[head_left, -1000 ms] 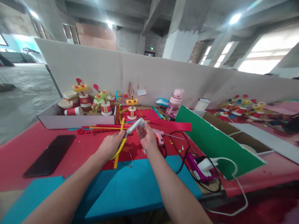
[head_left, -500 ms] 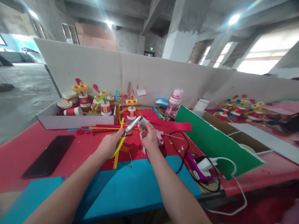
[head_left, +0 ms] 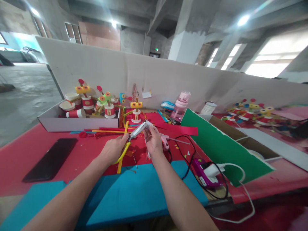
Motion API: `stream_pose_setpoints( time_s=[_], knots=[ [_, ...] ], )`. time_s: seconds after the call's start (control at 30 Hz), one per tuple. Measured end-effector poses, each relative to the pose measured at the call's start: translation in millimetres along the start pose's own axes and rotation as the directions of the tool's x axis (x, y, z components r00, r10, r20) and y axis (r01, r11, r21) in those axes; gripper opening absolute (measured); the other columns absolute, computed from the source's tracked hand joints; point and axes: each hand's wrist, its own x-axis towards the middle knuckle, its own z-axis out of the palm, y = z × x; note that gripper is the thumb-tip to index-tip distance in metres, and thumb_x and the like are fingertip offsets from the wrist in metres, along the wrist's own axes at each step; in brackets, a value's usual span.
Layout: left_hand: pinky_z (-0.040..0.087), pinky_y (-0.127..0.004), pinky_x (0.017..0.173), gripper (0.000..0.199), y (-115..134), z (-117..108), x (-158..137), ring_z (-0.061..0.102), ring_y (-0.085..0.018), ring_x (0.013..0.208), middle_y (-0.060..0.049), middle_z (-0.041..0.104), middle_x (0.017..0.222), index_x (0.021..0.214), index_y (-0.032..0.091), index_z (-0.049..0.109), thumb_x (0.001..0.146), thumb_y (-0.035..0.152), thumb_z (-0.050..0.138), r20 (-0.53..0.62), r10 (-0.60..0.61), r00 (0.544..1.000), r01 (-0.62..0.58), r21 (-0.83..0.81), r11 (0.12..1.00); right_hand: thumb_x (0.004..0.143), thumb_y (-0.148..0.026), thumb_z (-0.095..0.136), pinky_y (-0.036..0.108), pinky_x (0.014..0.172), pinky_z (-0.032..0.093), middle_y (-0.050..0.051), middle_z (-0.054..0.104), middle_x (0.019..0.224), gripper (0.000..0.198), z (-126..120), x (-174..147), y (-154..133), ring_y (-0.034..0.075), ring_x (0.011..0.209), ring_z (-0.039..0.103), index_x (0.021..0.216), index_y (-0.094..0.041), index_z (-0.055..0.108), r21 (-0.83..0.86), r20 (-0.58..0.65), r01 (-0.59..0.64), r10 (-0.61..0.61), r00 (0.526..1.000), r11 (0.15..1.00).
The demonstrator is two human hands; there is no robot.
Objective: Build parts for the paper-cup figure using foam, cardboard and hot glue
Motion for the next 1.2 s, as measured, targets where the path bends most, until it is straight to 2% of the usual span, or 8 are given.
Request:
stream_pose_setpoints(
  time_s=[0.13,0.33,0.47,0.63,0.73,0.93,1.2],
  knots=[
    [0.043,-0.029,0.057,0.036,-4.1,0.9,0.5,0.066,-0.027,0.08,-0.012,0.064,0.101,0.124,0.021,0.037,0.095,0.039,0.027,-0.015,0.01,1.0,-0.01,0.01,1.0,0.075,-0.018,0.068,0.024,0.075,0.057,0.0,0.074,0.082,0.007,-3.7,1.5,-0.1,0.011,0.075,0.069,0.081,-0.018,0.066,0.025,0.035,-0.089,0.088,0.996,0.996],
    [0.045,-0.029,0.06,0.039,-8.7,0.0,0.1,0.066,-0.027,0.085,-0.013,0.061,0.112,0.13,0.023,0.035,0.093,0.035,0.031,-0.021,0.013,1.0,-0.012,0.048,0.999,0.073,-0.022,0.069,0.023,0.067,0.056,-0.001,0.074,0.076,0.009,-5.8,3.6,-5.4,0.011,0.067,0.067,0.081,-0.018,0.067,-0.01,-0.026,-0.188,0.188,0.982,0.982],
    [0.045,-0.03,0.059,0.04,-7.4,-1.9,-0.3,0.066,-0.027,0.085,-0.013,0.062,0.111,0.131,0.022,0.035,0.093,0.035,0.03,0.0,0.008,1.0,-0.008,0.059,0.998,0.07,-0.02,0.072,0.018,0.063,0.052,-0.003,0.073,0.073,0.007,-7.8,6.2,-4.4,0.008,0.066,0.065,0.076,-0.019,0.069,-0.05,-0.058,-0.142,0.139,0.989,0.989],
    [0.045,-0.03,0.061,0.041,-5.8,-3.2,-0.5,0.066,-0.027,0.087,-0.013,0.062,0.112,0.132,0.022,0.035,0.093,0.033,0.031,-0.005,-0.005,1.0,0.005,0.066,0.998,0.069,-0.018,0.072,0.019,0.07,0.051,-0.003,0.074,0.079,0.004,-6.8,7.7,-0.9,0.009,0.074,0.066,0.072,-0.02,0.069,-0.08,-0.058,-0.048,0.043,0.997,0.996],
    [0.045,-0.029,0.06,0.04,-6.1,-2.8,-0.6,0.066,-0.027,0.087,-0.013,0.062,0.111,0.131,0.022,0.036,0.093,0.034,0.031,-0.019,0.002,1.0,0.0,0.069,0.998,0.07,-0.019,0.072,0.018,0.07,0.051,-0.002,0.074,0.08,0.005,-6.6,8.0,-2.3,0.009,0.074,0.066,0.074,-0.019,0.069,-0.088,-0.07,-0.062,0.056,0.996,0.994],
    [0.042,-0.029,0.055,0.039,-4.7,-1.6,-0.7,0.066,-0.027,0.085,-0.013,0.061,0.114,0.13,0.022,0.036,0.093,0.034,0.03,-0.052,0.018,0.998,-0.014,0.074,0.997,0.07,-0.023,0.073,0.015,0.056,0.049,-0.003,0.072,0.075,0.011,-8.2,8.6,-3.8,0.007,0.063,0.063,0.08,-0.02,0.069,-0.097,-0.079,-0.123,0.115,0.99,0.988],
    [0.043,-0.029,0.057,0.039,-4.0,-0.8,-0.2,0.066,-0.026,0.085,-0.014,0.06,0.114,0.13,0.022,0.034,0.093,0.033,0.032,-0.031,0.005,1.0,-0.003,0.059,0.998,0.071,-0.02,0.072,0.018,0.071,0.053,-0.002,0.073,0.079,0.006,-4.4,5.9,-0.2,0.009,0.074,0.066,0.074,-0.019,0.067,-0.095,-0.026,-0.069,0.067,0.997,0.993]
  ],
)
